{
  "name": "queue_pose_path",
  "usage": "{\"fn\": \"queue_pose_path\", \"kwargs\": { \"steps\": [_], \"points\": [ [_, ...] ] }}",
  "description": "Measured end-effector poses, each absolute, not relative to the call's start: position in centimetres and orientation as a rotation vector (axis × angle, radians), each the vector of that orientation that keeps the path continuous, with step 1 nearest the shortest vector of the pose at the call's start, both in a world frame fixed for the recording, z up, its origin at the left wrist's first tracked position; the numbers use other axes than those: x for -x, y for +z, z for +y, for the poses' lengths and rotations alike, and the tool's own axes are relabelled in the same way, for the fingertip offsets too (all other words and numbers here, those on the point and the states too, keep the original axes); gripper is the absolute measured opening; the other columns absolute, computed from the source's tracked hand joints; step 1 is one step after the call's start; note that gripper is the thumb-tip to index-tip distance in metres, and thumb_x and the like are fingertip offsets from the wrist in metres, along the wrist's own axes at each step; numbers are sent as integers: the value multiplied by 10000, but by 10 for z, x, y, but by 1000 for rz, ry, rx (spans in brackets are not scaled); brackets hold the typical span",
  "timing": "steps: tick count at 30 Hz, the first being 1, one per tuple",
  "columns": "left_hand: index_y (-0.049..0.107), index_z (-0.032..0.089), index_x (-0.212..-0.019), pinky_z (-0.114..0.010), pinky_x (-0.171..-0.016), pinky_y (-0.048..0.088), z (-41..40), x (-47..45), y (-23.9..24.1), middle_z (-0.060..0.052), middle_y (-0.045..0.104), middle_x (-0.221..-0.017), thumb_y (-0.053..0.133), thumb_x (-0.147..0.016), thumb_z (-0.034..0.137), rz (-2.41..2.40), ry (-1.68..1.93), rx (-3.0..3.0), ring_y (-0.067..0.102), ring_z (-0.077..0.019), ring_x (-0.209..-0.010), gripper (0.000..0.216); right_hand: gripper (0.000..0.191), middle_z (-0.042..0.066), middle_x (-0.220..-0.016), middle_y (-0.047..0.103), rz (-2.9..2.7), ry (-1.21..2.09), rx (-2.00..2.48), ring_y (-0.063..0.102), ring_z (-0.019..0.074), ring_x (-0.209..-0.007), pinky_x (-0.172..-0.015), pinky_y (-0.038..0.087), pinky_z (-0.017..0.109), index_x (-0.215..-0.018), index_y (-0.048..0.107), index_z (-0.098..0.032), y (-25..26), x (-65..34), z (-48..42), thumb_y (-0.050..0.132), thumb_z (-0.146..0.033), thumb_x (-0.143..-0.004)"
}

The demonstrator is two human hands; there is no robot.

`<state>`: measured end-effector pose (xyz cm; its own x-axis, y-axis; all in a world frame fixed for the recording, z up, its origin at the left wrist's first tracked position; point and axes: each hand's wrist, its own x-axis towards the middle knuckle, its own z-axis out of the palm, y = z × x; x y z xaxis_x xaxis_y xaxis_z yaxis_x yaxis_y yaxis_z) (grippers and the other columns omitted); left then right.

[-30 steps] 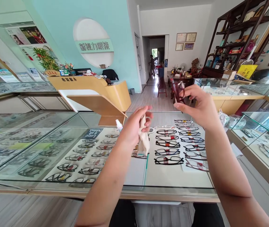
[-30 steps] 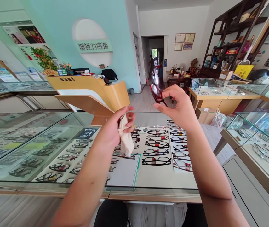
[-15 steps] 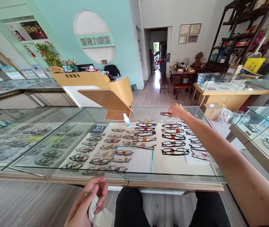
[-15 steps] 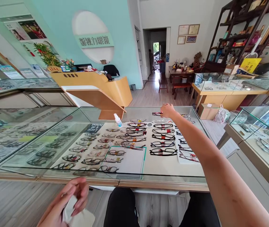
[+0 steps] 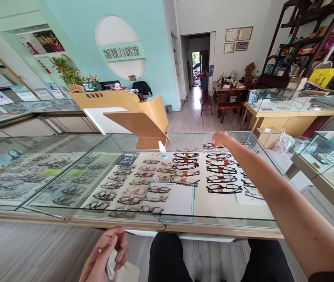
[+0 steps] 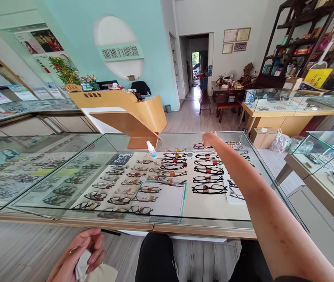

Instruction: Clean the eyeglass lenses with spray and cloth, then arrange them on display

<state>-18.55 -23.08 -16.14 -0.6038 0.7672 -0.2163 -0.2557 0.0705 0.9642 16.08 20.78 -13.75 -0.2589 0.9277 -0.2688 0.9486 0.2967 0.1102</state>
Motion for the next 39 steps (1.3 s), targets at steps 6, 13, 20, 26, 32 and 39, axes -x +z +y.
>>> {"fn": "queue_pose_path", "kwargs": {
  "steps": [6,13,20,26,32,39],
  "points": [
    [742,237,-952,-222,-485,326,-215,180,-172,12,583,-735,962,-666,615,1484,1580,-600,399,-109,-577,523,431,118,-1427,693,2315,-151,-1747,713,282,-1238,-1052,627,526,-1400,677,-185,-130,-163,199,736,-430,-1050],
    [740,258,-983,-251,-551,375,-213,171,-168,20,576,-745,855,-801,673,1667,1382,-991,430,-126,-583,468,302,96,-1066,790,2687,-97,-1926,688,226,-924,-723,441,308,-1010,719,-206,-103,-170,136,535,-433,-1085],
    [711,284,-1134,-323,-815,530,-160,146,-150,-23,757,-1056,697,-964,540,1859,834,-1810,712,-218,-859,307,451,-26,-570,446,3317,40,-1945,288,144,-566,-587,235,311,-643,321,-244,-111,-176,32,541,-400,-1004],
    [723,282,-1178,-345,-797,498,-95,110,-148,-35,770,-1289,669,-998,338,2034,425,-2226,749,-278,-1053,196,424,2,-584,474,3480,384,-1857,358,149,-590,-585,214,318,-632,303,-243,-104,-185,22,515,-313,-993],
    [781,259,-1245,-362,-771,490,-54,112,-154,-84,755,-1294,570,-1058,313,2067,66,-2375,754,-304,-1060,287,447,-40,-596,379,3647,46,-1944,297,131,-590,-602,250,317,-657,291,-247,-57,-214,-7,563,-311,-1005],
    [807,278,-1260,-374,-715,454,-43,121,-162,-83,751,-1277,513,-1063,316,2073,-42,-2393,743,-315,-1054,356,172,-6,-810,730,3041,-320,-1588,614,158,-709,-673,380,310,-845,754,-243,-72,-296,-77,654,-240,-985]
  ]
}}
